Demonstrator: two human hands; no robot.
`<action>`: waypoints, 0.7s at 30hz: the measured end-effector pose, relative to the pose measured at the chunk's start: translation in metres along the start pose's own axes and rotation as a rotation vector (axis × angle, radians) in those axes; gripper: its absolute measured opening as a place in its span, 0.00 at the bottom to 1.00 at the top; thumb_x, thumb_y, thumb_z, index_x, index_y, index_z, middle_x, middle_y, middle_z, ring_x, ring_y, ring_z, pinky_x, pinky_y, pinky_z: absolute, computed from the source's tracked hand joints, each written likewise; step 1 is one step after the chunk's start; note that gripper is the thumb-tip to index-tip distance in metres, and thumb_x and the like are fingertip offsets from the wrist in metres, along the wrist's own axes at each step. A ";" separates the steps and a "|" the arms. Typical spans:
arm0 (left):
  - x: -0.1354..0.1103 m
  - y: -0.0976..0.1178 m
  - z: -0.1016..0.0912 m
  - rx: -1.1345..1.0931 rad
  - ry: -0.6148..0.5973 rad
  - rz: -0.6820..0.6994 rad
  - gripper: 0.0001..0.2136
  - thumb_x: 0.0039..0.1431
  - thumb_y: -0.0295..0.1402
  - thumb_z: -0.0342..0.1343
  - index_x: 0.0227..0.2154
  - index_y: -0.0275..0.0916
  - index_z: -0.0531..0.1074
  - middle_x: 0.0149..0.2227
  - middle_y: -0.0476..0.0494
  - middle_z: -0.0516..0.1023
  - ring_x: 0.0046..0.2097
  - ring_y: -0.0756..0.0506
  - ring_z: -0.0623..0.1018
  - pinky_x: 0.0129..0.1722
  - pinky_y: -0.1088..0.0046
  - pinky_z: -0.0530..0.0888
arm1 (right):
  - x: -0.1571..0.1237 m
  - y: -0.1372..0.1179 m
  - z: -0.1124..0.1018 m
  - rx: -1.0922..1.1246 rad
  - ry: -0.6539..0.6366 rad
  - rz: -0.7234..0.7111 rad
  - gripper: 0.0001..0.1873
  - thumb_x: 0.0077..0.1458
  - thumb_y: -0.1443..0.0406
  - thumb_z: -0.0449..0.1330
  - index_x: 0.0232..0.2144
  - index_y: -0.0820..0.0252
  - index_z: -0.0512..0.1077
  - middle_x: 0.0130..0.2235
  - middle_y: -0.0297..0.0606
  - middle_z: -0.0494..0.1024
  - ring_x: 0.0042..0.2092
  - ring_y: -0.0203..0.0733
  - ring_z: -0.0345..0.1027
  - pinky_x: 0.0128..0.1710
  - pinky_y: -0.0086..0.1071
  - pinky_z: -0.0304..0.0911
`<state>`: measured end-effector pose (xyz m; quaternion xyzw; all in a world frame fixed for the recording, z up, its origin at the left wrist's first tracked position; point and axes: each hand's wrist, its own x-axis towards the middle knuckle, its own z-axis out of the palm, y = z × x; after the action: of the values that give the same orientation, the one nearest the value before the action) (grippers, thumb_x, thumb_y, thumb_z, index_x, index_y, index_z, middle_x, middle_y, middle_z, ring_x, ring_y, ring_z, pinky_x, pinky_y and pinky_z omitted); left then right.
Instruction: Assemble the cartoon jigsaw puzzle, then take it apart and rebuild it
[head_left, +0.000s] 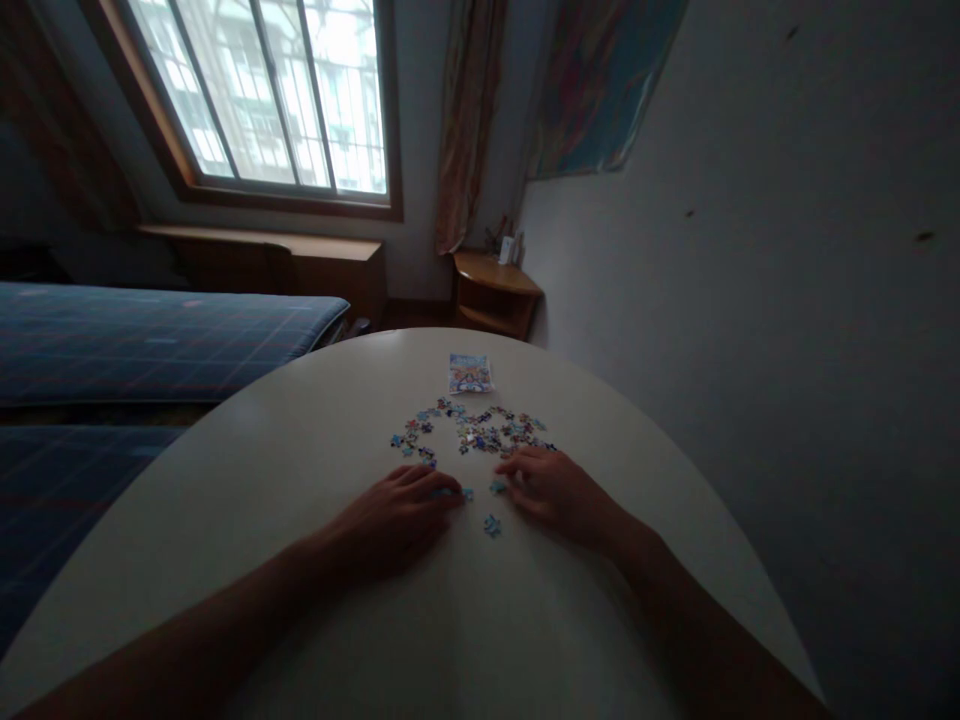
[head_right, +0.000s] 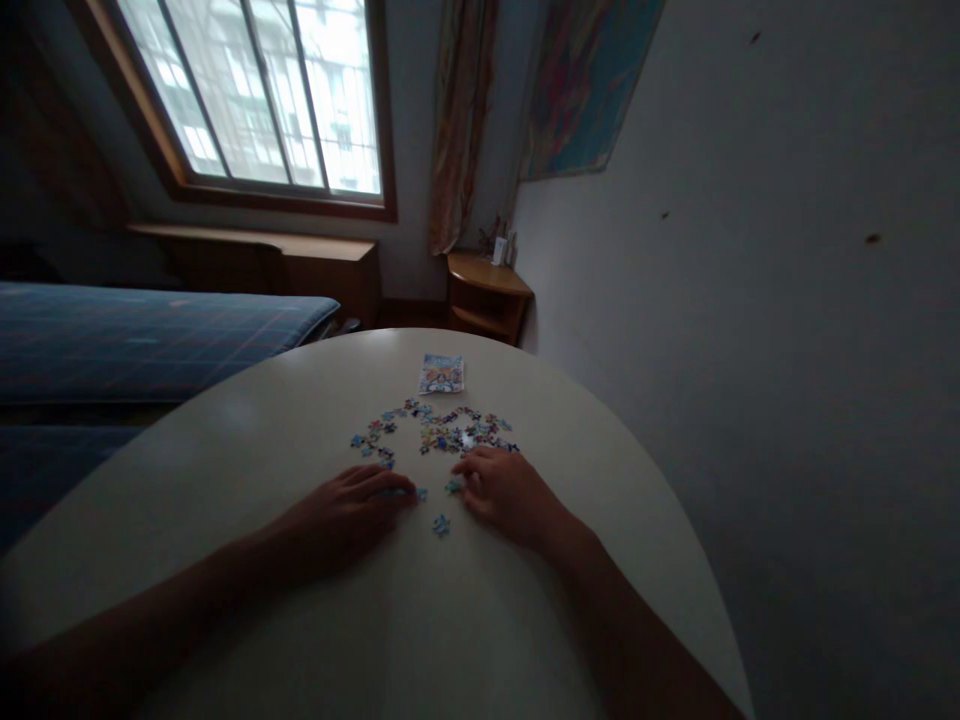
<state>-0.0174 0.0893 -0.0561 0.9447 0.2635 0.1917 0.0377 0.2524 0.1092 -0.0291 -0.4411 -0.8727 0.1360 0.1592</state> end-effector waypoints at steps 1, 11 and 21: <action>0.000 0.000 0.000 0.000 -0.003 0.002 0.16 0.65 0.27 0.49 0.55 0.42 0.67 0.54 0.41 0.73 0.51 0.41 0.73 0.52 0.58 0.71 | 0.000 0.000 0.000 -0.014 0.007 0.014 0.12 0.55 0.66 0.62 0.43 0.57 0.78 0.43 0.41 0.79 0.43 0.44 0.73 0.45 0.37 0.66; 0.000 -0.001 0.001 -0.011 -0.006 0.003 0.16 0.65 0.26 0.49 0.55 0.42 0.67 0.54 0.41 0.73 0.51 0.42 0.73 0.53 0.60 0.70 | -0.003 0.000 -0.003 0.065 -0.024 0.028 0.08 0.54 0.69 0.64 0.36 0.54 0.80 0.42 0.39 0.79 0.41 0.40 0.73 0.41 0.32 0.66; 0.000 -0.002 0.002 -0.003 -0.018 -0.004 0.16 0.65 0.26 0.49 0.55 0.41 0.67 0.54 0.41 0.73 0.51 0.41 0.73 0.53 0.59 0.72 | -0.003 0.007 -0.002 0.103 -0.022 -0.020 0.08 0.54 0.69 0.63 0.36 0.55 0.80 0.41 0.39 0.78 0.41 0.40 0.73 0.43 0.33 0.66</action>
<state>-0.0179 0.0906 -0.0582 0.9457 0.2648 0.1836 0.0418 0.2594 0.1112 -0.0306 -0.4221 -0.8707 0.1838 0.1734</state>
